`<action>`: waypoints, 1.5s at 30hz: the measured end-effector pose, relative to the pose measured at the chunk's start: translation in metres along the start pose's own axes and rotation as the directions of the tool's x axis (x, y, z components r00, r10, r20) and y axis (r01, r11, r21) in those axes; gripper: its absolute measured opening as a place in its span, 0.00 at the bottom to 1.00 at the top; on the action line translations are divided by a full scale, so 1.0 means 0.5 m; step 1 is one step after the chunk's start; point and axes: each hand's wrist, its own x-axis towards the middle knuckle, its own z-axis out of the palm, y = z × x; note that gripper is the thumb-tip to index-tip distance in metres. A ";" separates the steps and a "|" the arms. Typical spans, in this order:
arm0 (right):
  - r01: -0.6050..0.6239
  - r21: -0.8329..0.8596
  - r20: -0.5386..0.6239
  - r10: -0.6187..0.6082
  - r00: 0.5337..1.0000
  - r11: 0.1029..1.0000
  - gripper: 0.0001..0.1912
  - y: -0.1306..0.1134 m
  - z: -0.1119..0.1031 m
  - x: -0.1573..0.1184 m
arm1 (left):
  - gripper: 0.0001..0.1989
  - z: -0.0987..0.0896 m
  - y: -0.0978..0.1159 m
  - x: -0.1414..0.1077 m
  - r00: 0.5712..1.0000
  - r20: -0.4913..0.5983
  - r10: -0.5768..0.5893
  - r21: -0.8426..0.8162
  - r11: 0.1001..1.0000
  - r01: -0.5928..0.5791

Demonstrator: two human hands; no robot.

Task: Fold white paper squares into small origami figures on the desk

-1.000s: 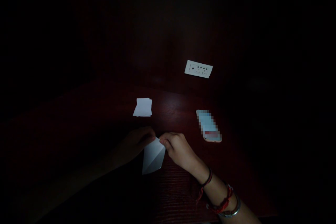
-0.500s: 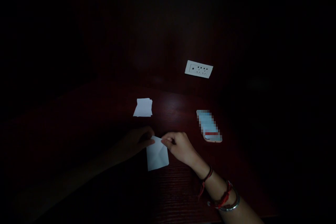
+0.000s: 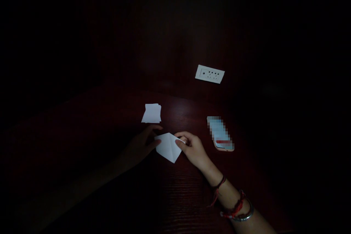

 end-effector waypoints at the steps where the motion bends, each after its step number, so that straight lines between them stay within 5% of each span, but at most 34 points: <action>1: 0.008 -0.043 -0.041 -0.009 0.999 0.999 0.12 0.005 -0.003 0.002 | 0.19 0.003 -0.002 -0.001 0.999 0.032 0.009 0.034 0.999 -0.011; 6: 0.063 -0.251 -0.050 -0.078 0.996 0.966 0.12 0.020 -0.013 0.005 | 0.21 0.012 -0.012 -0.007 0.980 0.085 0.178 0.286 0.938 -0.195; 12: 0.048 -0.295 -0.009 -0.053 0.999 0.954 0.15 0.031 -0.016 0.007 | 0.09 0.007 -0.012 -0.003 0.875 0.310 0.371 0.390 0.790 -0.473; 18: -0.036 -0.152 0.002 0.037 0.999 0.988 0.29 0.039 -0.018 0.008 | 0.08 0.004 -0.005 -0.002 0.906 0.336 0.256 0.520 0.752 -0.405; 21: -0.075 -0.107 -0.008 0.074 0.997 0.991 0.31 0.040 -0.014 0.009 | 0.08 0.004 -0.019 -0.002 0.934 0.270 0.232 0.470 0.815 -0.338; 27: -0.156 -0.023 -0.056 0.154 0.986 0.988 0.31 0.033 -0.005 0.005 | 0.26 0.009 -0.041 0.001 0.957 0.138 0.255 0.393 0.873 -0.289; 39: -0.250 0.502 -0.073 0.328 0.942 0.828 0.27 -0.007 0.004 -0.008 | 0.18 0.029 -0.065 0.000 0.970 0.120 0.212 0.340 0.909 -0.241; 45: -0.201 0.413 -0.066 0.249 0.966 0.888 0.25 0.008 0.020 -0.002 | 0.17 0.033 -0.042 -0.005 0.979 0.068 0.192 0.300 0.932 -0.204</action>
